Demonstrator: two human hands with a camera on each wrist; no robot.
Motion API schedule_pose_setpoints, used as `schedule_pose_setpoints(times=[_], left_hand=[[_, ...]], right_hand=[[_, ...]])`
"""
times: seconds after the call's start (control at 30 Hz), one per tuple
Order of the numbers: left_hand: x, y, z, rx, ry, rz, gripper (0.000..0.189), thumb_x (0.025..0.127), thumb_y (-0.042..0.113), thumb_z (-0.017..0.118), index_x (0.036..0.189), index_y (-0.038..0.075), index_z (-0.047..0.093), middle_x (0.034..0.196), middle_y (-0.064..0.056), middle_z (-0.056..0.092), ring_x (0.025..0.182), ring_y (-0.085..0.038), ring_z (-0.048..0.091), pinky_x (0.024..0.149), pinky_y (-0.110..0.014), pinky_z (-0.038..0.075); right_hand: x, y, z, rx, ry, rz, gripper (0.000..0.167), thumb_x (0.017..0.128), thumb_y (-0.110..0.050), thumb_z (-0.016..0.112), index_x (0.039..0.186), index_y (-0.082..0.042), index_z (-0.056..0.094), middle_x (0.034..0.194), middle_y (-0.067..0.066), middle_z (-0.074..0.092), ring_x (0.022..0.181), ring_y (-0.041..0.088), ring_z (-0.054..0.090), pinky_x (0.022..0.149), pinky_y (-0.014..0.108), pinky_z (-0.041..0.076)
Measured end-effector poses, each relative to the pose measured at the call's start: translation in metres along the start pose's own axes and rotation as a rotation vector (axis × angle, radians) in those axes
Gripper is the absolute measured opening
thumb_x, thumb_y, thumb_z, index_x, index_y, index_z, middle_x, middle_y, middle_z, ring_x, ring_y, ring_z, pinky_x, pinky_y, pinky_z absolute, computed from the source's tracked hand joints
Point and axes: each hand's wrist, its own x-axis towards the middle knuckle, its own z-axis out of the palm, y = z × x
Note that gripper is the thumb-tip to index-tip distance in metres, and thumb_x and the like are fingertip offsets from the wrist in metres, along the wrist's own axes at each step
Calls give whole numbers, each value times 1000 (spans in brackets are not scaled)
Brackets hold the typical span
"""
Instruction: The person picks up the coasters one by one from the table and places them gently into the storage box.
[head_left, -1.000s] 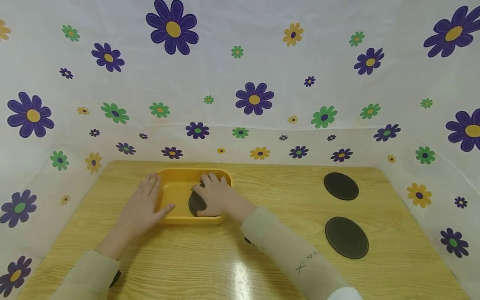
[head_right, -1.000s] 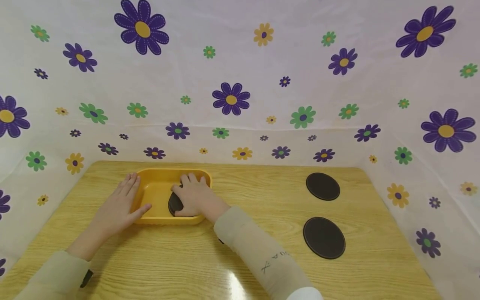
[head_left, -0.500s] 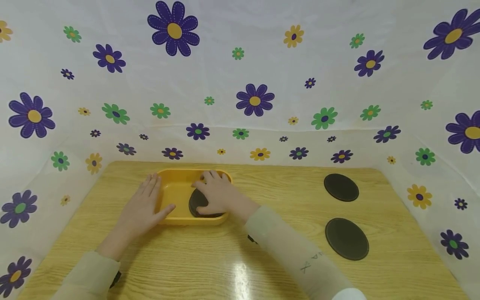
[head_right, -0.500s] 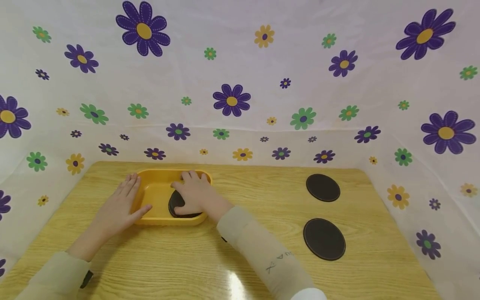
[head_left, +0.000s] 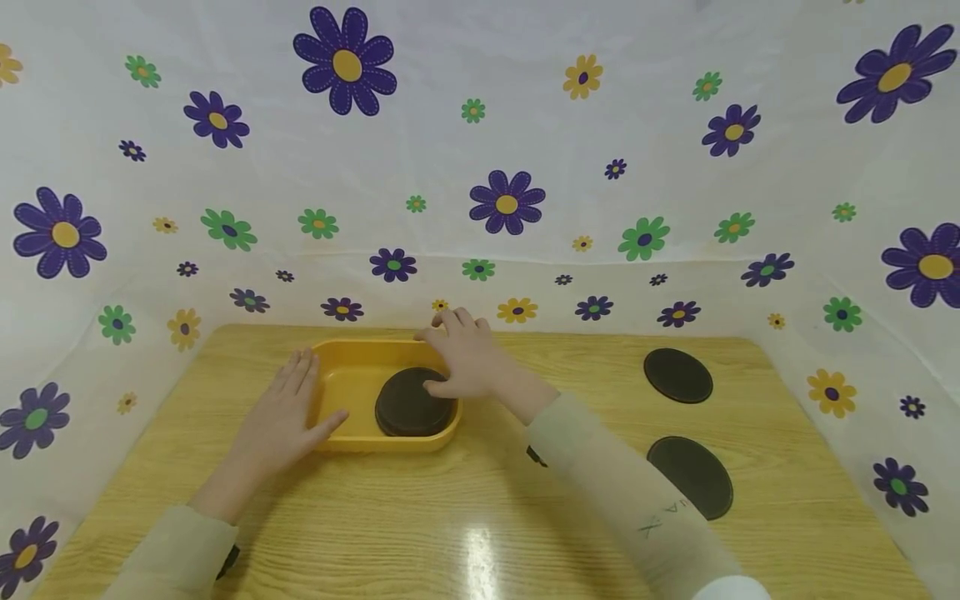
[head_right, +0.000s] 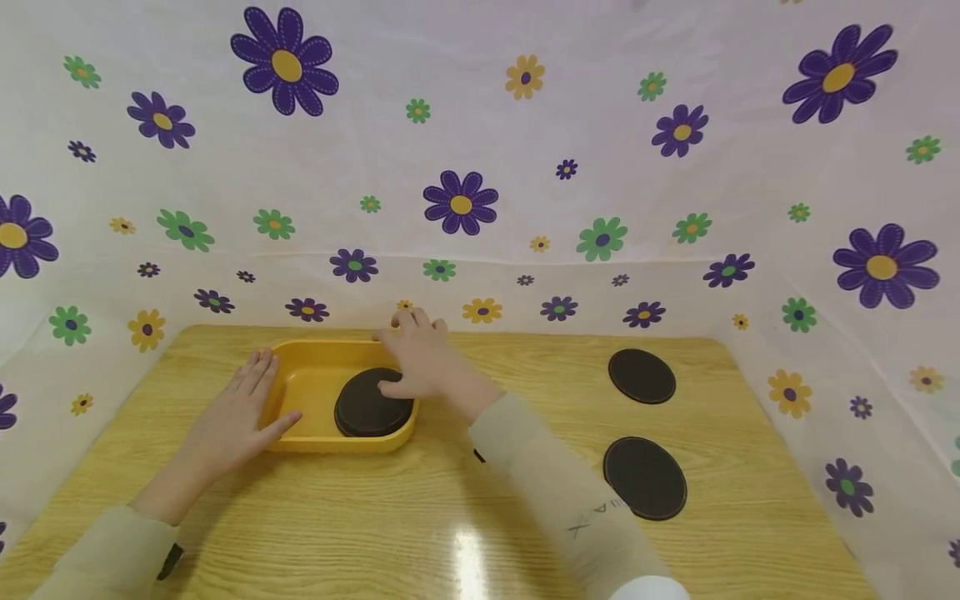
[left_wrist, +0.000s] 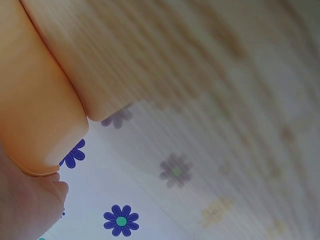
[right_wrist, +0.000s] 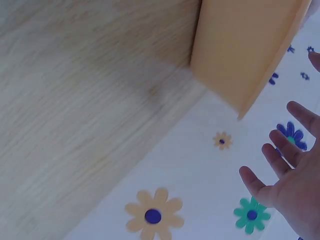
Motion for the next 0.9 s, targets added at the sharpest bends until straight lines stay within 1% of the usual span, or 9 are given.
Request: schedule_pose_setpoints(times=[0.17, 0.4, 0.47, 0.63, 0.9], left_hand=[[1, 1, 0, 6, 0, 4, 102, 105, 61, 52, 163, -15, 18, 173, -34, 11, 162, -52, 14, 135, -59, 18], [2, 1, -1, 13, 2, 3, 103, 104, 62, 53, 162, -16, 18, 173, -34, 14, 162, -52, 15, 134, -60, 19], [2, 2, -1, 14, 1, 1, 103, 104, 62, 52, 163, -15, 18, 173, -34, 14, 162, -52, 15, 134, -60, 19], [2, 1, 0, 10, 2, 3, 103, 104, 62, 53, 163, -15, 18, 173, -34, 14, 162, -52, 15, 135, -60, 18], [1, 0, 1, 10, 12, 4, 103, 104, 62, 54, 163, -15, 18, 173, -34, 14, 162, -52, 16, 135, -59, 18]], right_hand=[[-10, 22, -6, 3, 31, 34, 69, 92, -47, 76, 152, -20, 54, 151, 15, 47, 139, 36, 43, 111, 59, 45], [-27, 54, -6, -36, 31, 94, 67, 92, -47, 73, 151, -21, 54, 149, 16, 48, 137, 37, 45, 109, 62, 46], [-33, 62, -6, -34, 32, 117, 66, 92, -46, 73, 150, -20, 55, 150, 17, 49, 139, 38, 45, 111, 63, 45], [-51, 81, -5, -32, 30, 172, 66, 92, -45, 74, 149, -18, 57, 152, 20, 50, 142, 41, 45, 109, 63, 46], [-80, 117, -2, -10, 43, 239, 64, 92, -41, 72, 148, -14, 57, 148, 23, 49, 137, 44, 43, 106, 71, 43]])
